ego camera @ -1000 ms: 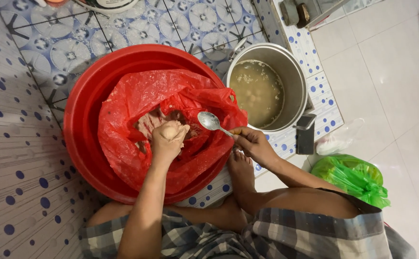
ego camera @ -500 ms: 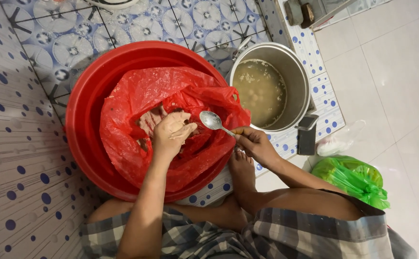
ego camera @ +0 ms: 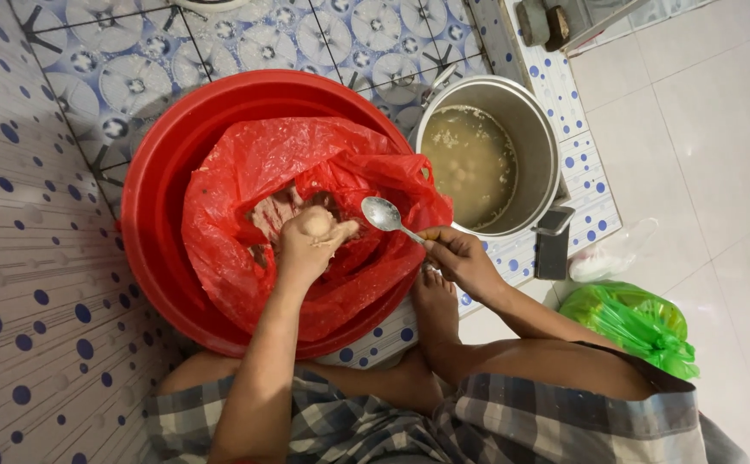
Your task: Using a spoon to scoop meat mixture from a basin and drop it into a pot of liquid to form meatballs.
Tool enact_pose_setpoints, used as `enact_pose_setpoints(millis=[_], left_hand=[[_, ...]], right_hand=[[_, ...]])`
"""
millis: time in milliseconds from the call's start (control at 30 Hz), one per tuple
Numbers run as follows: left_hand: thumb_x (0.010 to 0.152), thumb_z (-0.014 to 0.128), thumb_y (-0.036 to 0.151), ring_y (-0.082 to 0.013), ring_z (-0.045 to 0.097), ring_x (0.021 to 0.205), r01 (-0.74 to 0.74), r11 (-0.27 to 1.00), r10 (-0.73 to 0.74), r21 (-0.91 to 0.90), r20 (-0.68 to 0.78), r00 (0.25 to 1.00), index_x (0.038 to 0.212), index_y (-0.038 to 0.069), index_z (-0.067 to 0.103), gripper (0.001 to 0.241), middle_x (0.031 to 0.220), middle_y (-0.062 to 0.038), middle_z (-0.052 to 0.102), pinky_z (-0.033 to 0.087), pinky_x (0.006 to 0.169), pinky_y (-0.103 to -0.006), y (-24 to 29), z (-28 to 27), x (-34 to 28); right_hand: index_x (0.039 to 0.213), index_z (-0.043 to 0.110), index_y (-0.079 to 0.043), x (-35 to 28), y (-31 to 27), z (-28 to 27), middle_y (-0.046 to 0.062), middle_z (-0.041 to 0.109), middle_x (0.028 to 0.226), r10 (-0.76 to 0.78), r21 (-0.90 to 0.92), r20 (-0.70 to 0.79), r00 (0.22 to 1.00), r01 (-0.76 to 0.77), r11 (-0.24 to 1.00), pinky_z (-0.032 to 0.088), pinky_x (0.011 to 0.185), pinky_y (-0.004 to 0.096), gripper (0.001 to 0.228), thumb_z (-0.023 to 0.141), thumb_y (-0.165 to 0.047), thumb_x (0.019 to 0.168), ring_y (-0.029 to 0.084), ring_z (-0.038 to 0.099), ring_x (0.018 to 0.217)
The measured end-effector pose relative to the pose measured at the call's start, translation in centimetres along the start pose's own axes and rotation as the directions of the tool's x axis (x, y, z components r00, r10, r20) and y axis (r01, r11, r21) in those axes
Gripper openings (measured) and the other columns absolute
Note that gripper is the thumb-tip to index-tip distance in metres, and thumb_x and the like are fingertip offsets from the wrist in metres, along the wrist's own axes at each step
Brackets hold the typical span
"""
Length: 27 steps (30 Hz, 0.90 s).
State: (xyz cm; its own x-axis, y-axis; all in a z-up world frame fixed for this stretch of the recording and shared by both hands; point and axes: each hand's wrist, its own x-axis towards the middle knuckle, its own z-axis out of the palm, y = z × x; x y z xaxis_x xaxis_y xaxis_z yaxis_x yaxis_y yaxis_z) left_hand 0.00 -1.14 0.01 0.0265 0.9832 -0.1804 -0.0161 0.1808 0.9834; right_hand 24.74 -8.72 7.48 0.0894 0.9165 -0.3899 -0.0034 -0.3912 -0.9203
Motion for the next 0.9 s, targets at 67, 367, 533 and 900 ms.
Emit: enact_pose_setpoints(millis=[67,367,533,900], left_hand=[[0.066,0.096,0.015,-0.0163,0.069,0.070,-0.138,0.990,0.137,-0.001,0.098,0.986,0.084,0.004,0.070,0.033,0.068,-0.014,0.070,0.057,0.072,-0.0343,0.0,0.1,0.1],[0.091,0.069,-0.006,-0.0257,0.078,0.100,0.050,0.998,-0.042,-0.034,0.214,0.976,0.103,-0.001,0.069,0.013,0.098,-0.017,0.077,0.067,0.086,-0.0246,4.0,-0.5,0.1],[0.072,0.087,-0.006,-0.0110,0.067,0.067,0.012,0.982,0.013,-0.189,0.126,0.992,0.106,0.003,0.076,0.037,0.077,-0.010,0.072,0.062,0.067,-0.0270,0.6,0.6,0.1],[0.078,0.078,0.012,-0.0152,0.054,0.034,0.088,0.988,-0.097,0.130,0.064,0.993,0.066,0.012,0.069,0.015,0.043,-0.005,0.058,0.044,0.035,-0.0275,-1.6,2.7,-0.4]], right_hand=[[0.115,0.067,0.011,0.0,0.2,0.0,0.011,0.049,0.053,-0.007,0.011,0.005,1.000,0.007,1.000,0.027,0.029,0.017,0.021,0.059,0.000,0.098,0.002,0.035,0.034],[0.116,0.070,0.006,-0.2,-0.7,0.3,0.010,0.056,0.055,-0.125,-0.186,0.018,0.992,0.126,0.974,0.035,0.036,0.018,0.022,0.060,-0.002,0.098,0.004,0.043,0.042],[0.115,0.076,-0.001,-0.2,-1.4,0.4,0.012,0.071,0.067,-0.369,-0.526,0.053,0.928,0.340,0.780,0.056,0.058,0.028,0.022,0.066,-0.003,0.096,0.017,0.067,0.059],[0.120,0.071,-0.004,-0.4,-4.3,4.1,0.015,0.076,0.091,-0.587,-0.653,0.296,0.754,0.608,0.451,0.062,0.067,0.041,0.026,0.059,-0.004,0.097,0.034,0.076,0.081]])
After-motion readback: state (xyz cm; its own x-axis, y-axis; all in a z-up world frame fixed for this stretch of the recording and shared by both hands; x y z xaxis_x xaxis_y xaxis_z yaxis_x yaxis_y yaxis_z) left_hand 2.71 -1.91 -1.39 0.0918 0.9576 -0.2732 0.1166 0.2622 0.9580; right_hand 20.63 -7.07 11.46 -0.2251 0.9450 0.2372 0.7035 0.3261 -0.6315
